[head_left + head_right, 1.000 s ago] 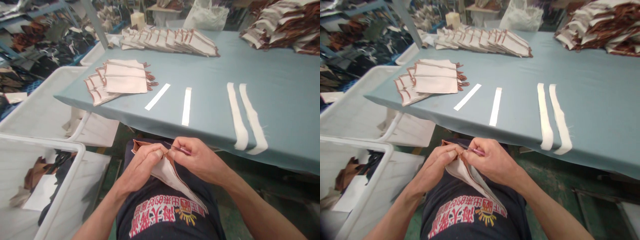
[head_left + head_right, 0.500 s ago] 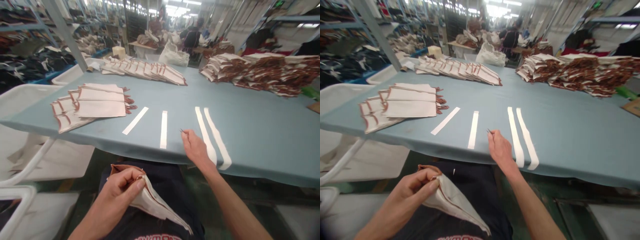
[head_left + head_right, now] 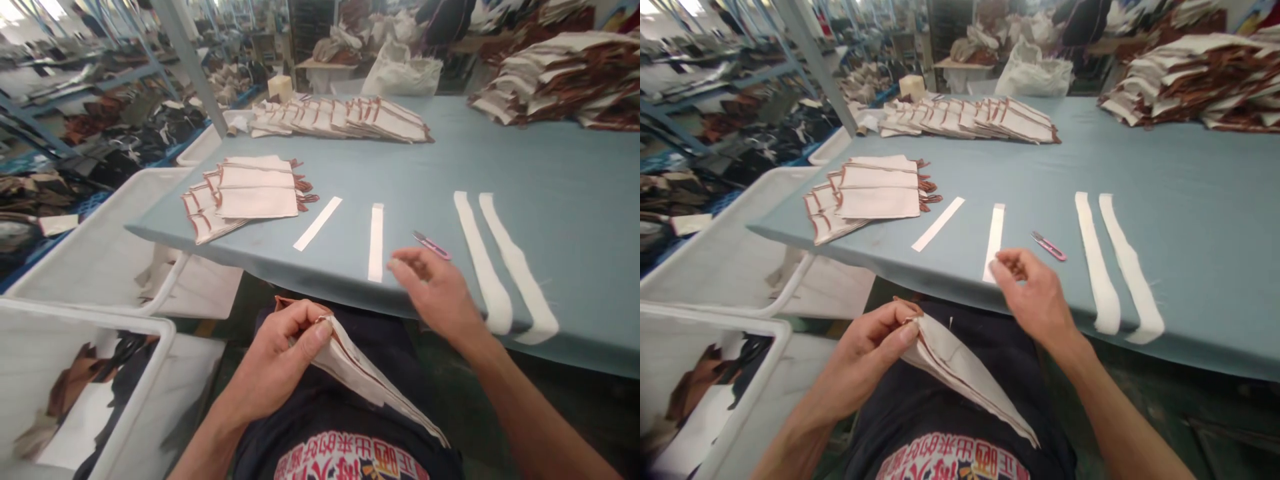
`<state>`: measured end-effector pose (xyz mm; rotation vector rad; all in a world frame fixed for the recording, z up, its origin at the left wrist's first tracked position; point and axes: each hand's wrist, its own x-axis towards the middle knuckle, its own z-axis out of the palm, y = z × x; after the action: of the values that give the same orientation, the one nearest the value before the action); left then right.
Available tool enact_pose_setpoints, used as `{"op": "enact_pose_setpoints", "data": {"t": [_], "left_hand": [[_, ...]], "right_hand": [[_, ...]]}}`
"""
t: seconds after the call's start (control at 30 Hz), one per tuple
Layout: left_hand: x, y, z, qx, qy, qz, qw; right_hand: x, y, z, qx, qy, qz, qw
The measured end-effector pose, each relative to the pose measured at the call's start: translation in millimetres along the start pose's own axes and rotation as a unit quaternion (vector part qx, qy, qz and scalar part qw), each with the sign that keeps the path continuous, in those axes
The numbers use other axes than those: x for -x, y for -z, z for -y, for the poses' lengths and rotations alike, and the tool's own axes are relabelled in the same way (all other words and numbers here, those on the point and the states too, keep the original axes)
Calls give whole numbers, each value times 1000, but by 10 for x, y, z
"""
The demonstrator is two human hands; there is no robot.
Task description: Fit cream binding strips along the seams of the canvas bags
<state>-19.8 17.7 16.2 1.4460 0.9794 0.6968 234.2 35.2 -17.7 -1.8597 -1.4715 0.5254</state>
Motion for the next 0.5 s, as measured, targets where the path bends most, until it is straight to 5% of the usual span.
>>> {"op": "enact_pose_setpoints", "data": {"t": [0.17, 0.5], "left_hand": [[29, -17, 42, -44, -4, -18, 999], [151, -73, 150, 55, 14, -38, 998]], "right_hand": [[642, -90, 614, -171, 47, 165, 970], [784, -264, 707, -133, 18, 170, 976]]}}
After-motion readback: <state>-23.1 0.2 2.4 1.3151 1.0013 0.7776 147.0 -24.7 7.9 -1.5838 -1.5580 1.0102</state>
